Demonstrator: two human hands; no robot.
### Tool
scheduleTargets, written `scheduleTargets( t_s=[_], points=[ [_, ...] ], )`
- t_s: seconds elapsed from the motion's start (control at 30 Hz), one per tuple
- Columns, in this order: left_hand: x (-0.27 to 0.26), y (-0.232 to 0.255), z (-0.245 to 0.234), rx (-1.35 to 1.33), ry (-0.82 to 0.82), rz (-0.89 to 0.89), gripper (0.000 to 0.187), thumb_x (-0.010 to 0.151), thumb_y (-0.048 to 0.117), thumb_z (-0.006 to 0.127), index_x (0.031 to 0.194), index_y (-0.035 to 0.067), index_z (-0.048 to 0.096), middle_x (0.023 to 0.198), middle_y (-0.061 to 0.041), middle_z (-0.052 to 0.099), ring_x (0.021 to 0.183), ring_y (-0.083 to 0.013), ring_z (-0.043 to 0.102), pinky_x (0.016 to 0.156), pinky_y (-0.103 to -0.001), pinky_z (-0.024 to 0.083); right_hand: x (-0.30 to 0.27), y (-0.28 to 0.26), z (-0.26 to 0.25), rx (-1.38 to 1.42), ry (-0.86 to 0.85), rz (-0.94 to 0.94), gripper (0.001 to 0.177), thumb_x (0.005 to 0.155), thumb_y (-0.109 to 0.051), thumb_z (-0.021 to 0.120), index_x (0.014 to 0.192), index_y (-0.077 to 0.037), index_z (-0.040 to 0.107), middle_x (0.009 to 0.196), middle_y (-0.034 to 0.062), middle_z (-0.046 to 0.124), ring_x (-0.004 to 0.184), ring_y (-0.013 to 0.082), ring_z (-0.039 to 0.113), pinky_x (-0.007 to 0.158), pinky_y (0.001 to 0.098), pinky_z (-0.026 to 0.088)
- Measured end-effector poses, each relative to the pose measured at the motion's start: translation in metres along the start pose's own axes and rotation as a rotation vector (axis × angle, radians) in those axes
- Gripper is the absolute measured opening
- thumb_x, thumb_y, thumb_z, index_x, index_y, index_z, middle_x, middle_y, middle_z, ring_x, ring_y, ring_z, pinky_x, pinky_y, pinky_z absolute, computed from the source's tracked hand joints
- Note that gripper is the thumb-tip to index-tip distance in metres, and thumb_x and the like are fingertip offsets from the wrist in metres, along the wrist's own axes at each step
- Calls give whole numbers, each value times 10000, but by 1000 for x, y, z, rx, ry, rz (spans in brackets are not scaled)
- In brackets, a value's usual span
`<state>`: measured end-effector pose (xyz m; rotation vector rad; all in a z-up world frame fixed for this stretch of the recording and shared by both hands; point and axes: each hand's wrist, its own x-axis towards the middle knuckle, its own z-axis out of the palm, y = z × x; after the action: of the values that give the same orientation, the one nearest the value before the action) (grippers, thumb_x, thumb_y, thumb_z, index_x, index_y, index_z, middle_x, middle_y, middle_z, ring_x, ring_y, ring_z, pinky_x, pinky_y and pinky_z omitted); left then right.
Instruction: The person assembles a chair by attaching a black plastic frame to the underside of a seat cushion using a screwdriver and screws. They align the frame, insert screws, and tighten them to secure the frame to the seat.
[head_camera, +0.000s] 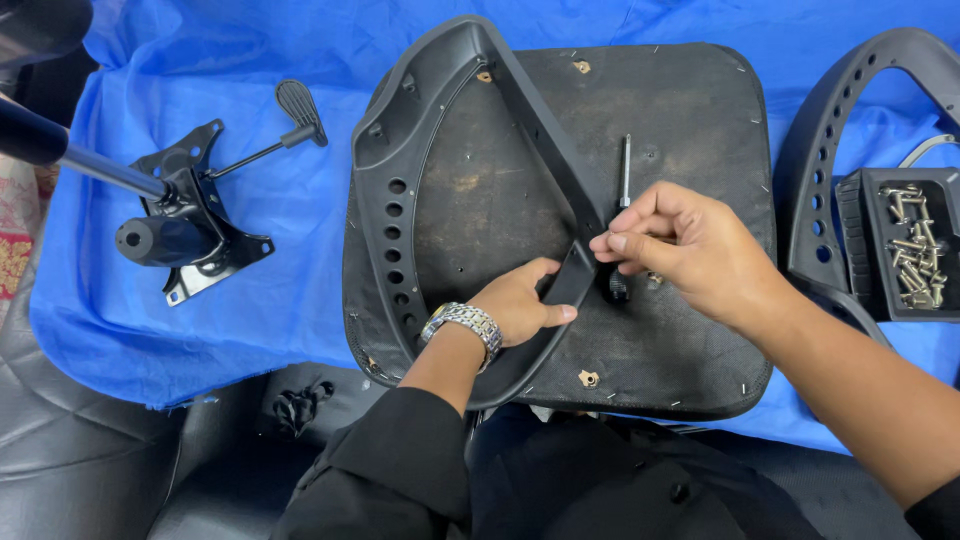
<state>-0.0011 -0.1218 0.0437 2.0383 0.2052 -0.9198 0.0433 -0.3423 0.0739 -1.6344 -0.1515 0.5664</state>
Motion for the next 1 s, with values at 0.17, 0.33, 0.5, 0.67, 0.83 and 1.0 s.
scheduleTargets(
  t_s=[0.17,0.33,0.5,0.67,0.83,1.0],
  points=[
    [-14,-2,-15,170,-18,-70,669,854,339,727,1442,169,456,1340,-156,638,1252,-282,614,1038,-425,472,11,-17,3,-90,30,-26,106,923,-107,671,1000,-33,666,987,82,787,934,127,761,793,279,601],
    [-27,1,-32,296,-25,-119,646,871,312,712,1446,181,447,1367,-130,617,1281,-299,592,1051,-453,464,28,-32,8,-544,54,-214,73,928,-158,717,985,-117,737,924,34,725,888,172,674,761,325,547],
    [-34,3,-51,439,-17,-141,580,889,323,706,1422,215,504,1367,-112,640,1283,-309,605,1049,-473,486,52,-38,26,-1089,-198,-498,77,776,-219,763,851,-226,782,839,-50,691,974,229,555,997,474,351],
    [-29,0,-79,641,-62,-62,549,885,317,729,1400,342,540,1425,-87,564,1350,-319,505,1090,-541,417,78,-38,60,-1184,-432,-263,75,818,-306,753,851,-251,792,828,-61,694,1048,197,535,1030,441,302],
    [-16,0,-82,687,-47,24,486,893,236,699,1349,380,615,1427,-59,572,1381,-305,470,1124,-530,407,88,-30,79,-1239,-566,38,103,814,-312,757,889,-257,800,878,-98,703,1078,140,564,1003,435,332],
    [-12,-4,-86,703,-73,46,487,902,228,692,1351,399,619,1416,-48,584,1385,-296,468,1141,-529,386,101,-29,84,-1221,-597,229,93,807,-251,727,876,-228,784,871,-83,721,938,127,665,958,452,433]
  ],
)
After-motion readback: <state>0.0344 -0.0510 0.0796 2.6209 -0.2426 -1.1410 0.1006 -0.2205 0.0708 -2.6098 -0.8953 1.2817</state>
